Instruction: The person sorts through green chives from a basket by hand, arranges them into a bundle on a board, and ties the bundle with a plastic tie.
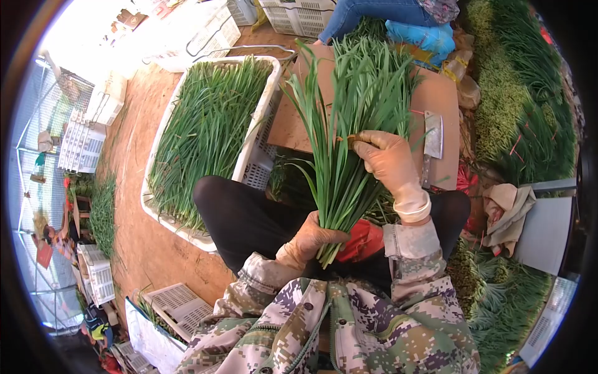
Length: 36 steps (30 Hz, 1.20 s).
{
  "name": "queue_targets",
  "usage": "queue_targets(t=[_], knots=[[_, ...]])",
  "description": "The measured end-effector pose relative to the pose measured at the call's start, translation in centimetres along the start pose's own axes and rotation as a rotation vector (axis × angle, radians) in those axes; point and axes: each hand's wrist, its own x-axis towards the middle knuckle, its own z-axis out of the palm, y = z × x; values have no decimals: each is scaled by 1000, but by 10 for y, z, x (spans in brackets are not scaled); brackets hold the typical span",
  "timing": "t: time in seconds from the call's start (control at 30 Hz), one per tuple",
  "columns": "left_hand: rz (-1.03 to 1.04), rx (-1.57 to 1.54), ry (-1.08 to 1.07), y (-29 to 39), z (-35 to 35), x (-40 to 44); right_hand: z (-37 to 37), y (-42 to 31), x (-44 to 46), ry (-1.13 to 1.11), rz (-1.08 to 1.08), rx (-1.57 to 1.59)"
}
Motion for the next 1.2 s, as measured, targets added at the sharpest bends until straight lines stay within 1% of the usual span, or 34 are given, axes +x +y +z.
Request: queue_targets(t=[0.03, 0.1, 0.13, 0.17, 0.23, 0.27, 0.3, 0.37, 0.4, 0.47, 0.5, 0.57, 0.6, 0.63, 0.67, 0.7, 0.73, 0.83, 0.87, 0.9, 0.97, 1.0, 1.03, 1.07, 1.1, 1.13, 1.17, 1.2], knots=[[17, -26, -15, 0, 0, 0, -5, -6, -2, -2, -2, 0], [38, -52, -27, 1, -1, -2, -16, -17, -6, -163, 64, 388], [46, -71, -47, 4, -1, -3, -20, -10, -3, -183, 71, 513], [53, -90, -68, 5, -1, -4, -24, -1, -1, -187, 70, 513], [60, -80, -50, 6, 2, -5, -28, 9, 2, -383, -30, 861], [64, -71, -35, 6, 3, -6, -29, 10, 2, -463, -84, 936], [65, -70, -34, 6, 2, -6, -31, 10, 0, -464, -84, 936], [75, -125, -57, 5, -2, -5, -34, -7, -12, -543, -171, 1006], [75, -127, -56, 6, -5, -5, -37, -12, -16, -544, -169, 1006], [137, -212, -69, 7, -14, -4, -48, -17, -25, -656, -350, 993], [162, -243, -37, 6, -18, -4, -53, -17, -28, -712, -442, 985], [162, -317, -74, 11, -26, -3, -65, -4, -29, -750, -462, 992], [165, -308, -64, 15, -28, -4, -71, 13, -28, -736, -296, 859], [185, -367, -71, 22, -27, -5, -62, 13, -29, -605, -98, 491], [204, -424, -78, 28, -26, -8, -53, 13, -31, -550, 125, 147], [224, -407, -54, 33, -24, -9, -32, 51, -19, -490, 296, -284], [238, -341, -36, 36, -25, -7, -24, 61, -17, -489, 283, -276], [276, -255, -41, 33, -33, 0, -13, 72, -21, -374, -71, -758], [299, -230, -61, 30, -34, 2, -12, 61, -18, -424, 122, -490], [300, -230, -72, 27, -34, 4, -9, 64, -17, -414, 121, -496], [328, -137, -20, 25, -30, 8, -1, 71, -13, -428, -28, -138], [327, -78, 22, 26, -28, 8, 6, 68, -13, -518, -69, 3], [331, -73, 6, 22, -29, 10, 15, 61, -14, -609, -110, 141], [322, 39, 30, 16, -34, 16, 24, 67, -10, -644, -139, 168], [313, 148, 53, 8, -36, 23, 30, 71, -13, -592, -76, 296], [317, 145, 37, -3, -36, 28, 44, 76, -15, -538, -52, 391], [306, 211, 109, -11, -35, 32, 55, 78, -14, -484, -30, 489], [294, 281, 185, -18, -36, 36, 57, 79, -13, -476, -34, 486]])
